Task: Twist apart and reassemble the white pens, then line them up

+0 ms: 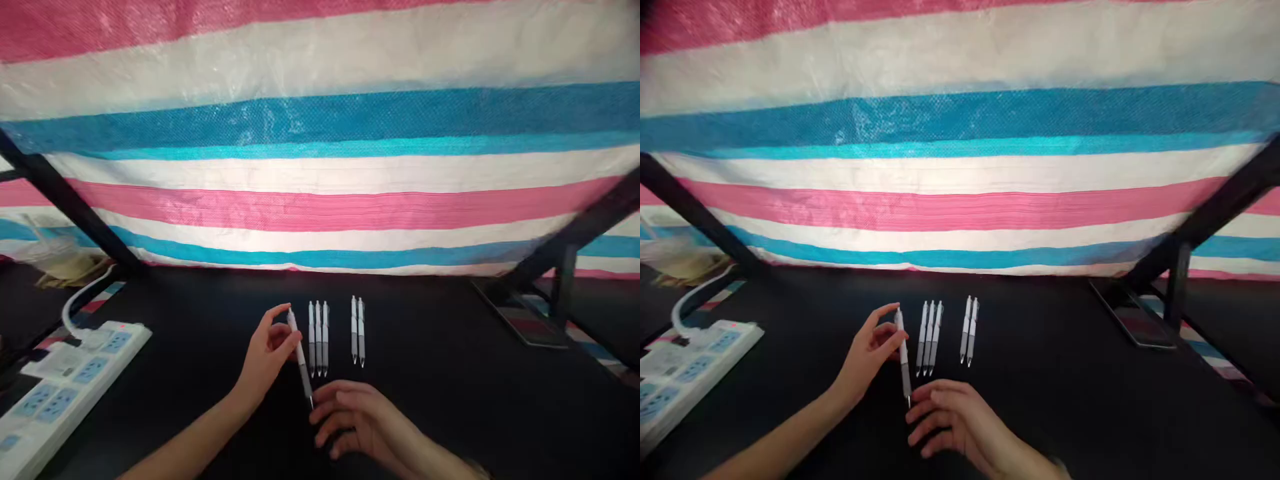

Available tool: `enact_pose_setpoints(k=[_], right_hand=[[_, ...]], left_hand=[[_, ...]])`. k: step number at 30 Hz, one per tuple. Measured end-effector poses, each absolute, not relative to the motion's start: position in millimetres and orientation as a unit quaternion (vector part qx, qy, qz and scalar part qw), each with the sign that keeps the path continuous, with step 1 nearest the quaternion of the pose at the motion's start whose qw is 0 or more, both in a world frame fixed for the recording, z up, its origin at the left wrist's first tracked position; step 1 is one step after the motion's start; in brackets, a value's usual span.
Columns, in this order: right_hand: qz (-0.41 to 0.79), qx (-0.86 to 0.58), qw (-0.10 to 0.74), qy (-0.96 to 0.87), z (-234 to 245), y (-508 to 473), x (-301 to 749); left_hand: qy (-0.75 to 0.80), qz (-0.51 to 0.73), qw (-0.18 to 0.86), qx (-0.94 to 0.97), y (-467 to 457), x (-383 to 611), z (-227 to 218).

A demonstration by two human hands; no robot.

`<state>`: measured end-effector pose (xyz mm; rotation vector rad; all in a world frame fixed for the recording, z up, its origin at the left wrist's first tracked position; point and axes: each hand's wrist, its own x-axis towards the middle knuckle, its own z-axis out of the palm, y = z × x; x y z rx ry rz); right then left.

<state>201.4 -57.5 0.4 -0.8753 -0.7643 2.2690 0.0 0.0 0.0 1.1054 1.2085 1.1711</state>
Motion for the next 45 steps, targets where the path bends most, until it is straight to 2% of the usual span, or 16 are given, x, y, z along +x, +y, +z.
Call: enact_pose_setpoints(k=[3, 8, 12, 15, 17, 20, 23, 27, 30, 37, 43, 45], right_hand=[[0.851, -0.329, 0.295, -0.283, 0, -55, 203], [0.850, -0.328, 0.294, -0.290, 1, -56, 203], [0.827, -0.348, 0.287, -0.335, 6, -54, 205], [0.756, -0.390, 0.284, -0.443, 15, -49, 210], [0.639, -0.427, 0.292, -0.569, 21, -43, 217], [0.327, -0.464, 0.288, -0.772, 19, -34, 228], [0.022, -0.430, 0.206, -0.879, 5, -26, 235], [-0.141, -0.395, 0.148, -0.896, -13, -21, 233], [-0.171, -0.375, 0.140, -0.900, -16, -21, 228], [-0.149, -0.326, 0.157, -0.920, -13, -25, 224], [-0.121, -0.302, 0.124, -0.937, -4, -27, 224], [-0.118, -0.296, 0.142, -0.937, 4, -29, 224]], left_hand=[[0.513, 0.461, 0.518, 0.506, 17, -4, -1], [0.566, 0.377, 0.411, 0.607, 45, -4, -3], [0.577, 0.349, 0.431, 0.599, 43, -3, -3], [0.572, 0.323, 0.466, 0.593, 28, -5, -1], [0.564, 0.303, 0.499, 0.584, 16, -9, 2], [0.558, 0.308, 0.492, 0.592, -4, -12, 8], [0.525, 0.370, 0.502, 0.579, -25, -8, 10], [0.450, 0.401, 0.560, 0.569, -49, 1, 4], [0.417, 0.387, 0.555, 0.606, -56, 5, -1], [0.446, 0.412, 0.546, 0.577, -55, -3, -3], [0.461, 0.450, 0.528, 0.553, -57, -7, -1], [0.469, 0.467, 0.522, 0.538, -57, -8, 0]])
